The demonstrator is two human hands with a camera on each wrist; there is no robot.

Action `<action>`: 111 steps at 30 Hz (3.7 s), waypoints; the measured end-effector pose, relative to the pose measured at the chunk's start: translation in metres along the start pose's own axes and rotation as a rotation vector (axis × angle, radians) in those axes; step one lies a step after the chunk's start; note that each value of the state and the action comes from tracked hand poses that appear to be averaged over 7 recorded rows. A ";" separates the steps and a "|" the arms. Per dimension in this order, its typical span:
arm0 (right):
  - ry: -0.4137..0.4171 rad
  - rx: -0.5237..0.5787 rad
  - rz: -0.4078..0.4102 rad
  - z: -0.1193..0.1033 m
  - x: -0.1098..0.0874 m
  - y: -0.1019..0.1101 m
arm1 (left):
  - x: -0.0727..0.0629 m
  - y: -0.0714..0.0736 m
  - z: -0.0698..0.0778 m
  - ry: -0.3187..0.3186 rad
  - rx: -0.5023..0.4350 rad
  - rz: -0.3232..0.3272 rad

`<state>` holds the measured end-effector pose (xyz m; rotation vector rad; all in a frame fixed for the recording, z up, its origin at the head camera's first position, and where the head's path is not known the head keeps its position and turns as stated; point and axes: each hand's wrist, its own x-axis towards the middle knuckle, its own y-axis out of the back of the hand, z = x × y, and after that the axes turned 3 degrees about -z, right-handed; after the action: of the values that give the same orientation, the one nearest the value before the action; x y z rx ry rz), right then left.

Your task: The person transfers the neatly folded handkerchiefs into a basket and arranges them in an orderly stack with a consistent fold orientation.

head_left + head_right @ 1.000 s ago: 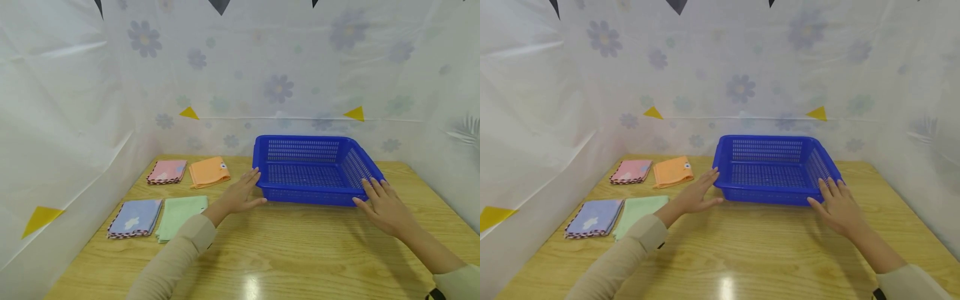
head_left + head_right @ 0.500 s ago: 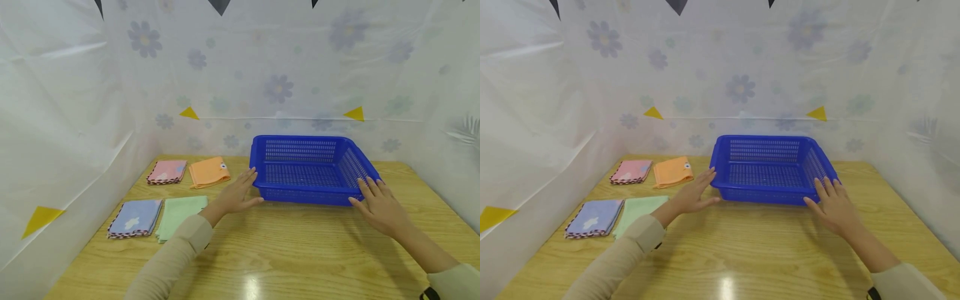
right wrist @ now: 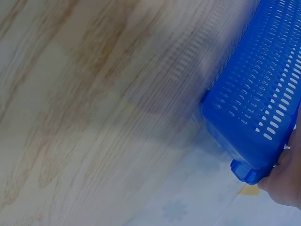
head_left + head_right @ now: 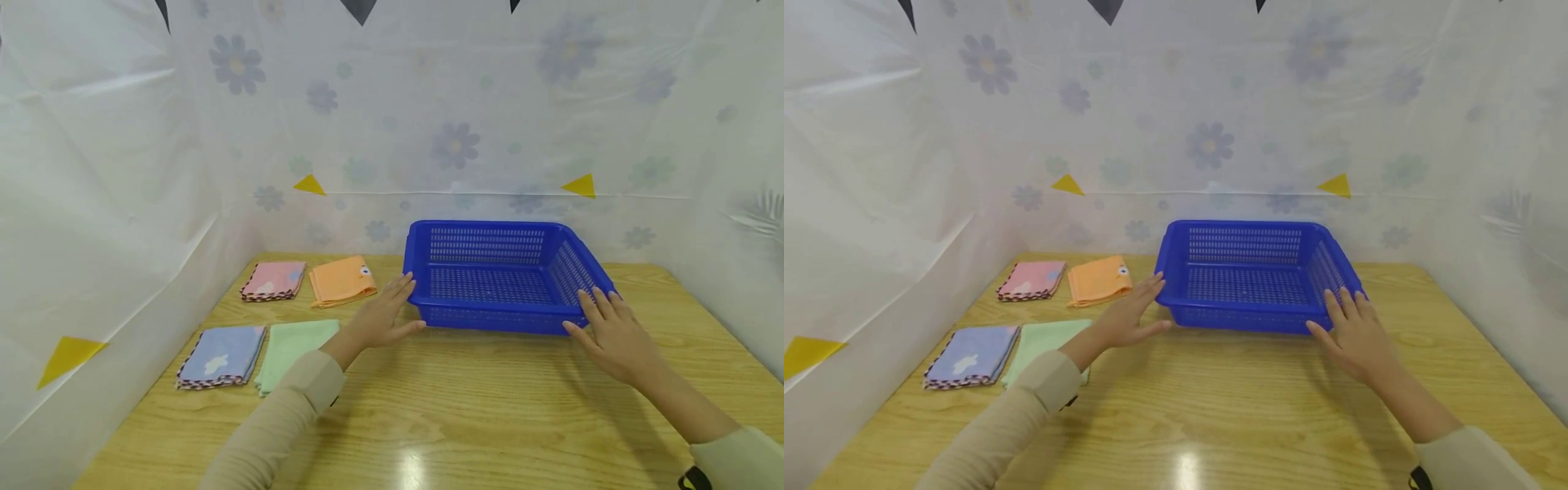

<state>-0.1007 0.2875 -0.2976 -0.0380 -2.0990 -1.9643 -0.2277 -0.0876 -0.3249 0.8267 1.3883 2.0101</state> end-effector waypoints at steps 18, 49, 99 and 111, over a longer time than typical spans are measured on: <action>-0.036 0.004 -0.042 -0.012 -0.003 0.008 | -0.006 0.003 -0.002 0.003 -0.046 0.035; -0.036 0.012 -0.044 -0.029 -0.002 0.013 | -0.020 0.010 -0.007 0.026 -0.056 0.051; -0.022 -0.003 -0.042 -0.049 0.007 0.006 | -0.036 0.012 -0.023 0.021 -0.078 0.117; -0.015 -0.007 -0.040 -0.051 0.009 0.004 | -0.040 0.014 -0.026 0.030 -0.083 0.110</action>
<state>-0.0999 0.2361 -0.2897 -0.0122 -2.1180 -2.0001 -0.2220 -0.1367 -0.3261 0.8556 1.2920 2.1562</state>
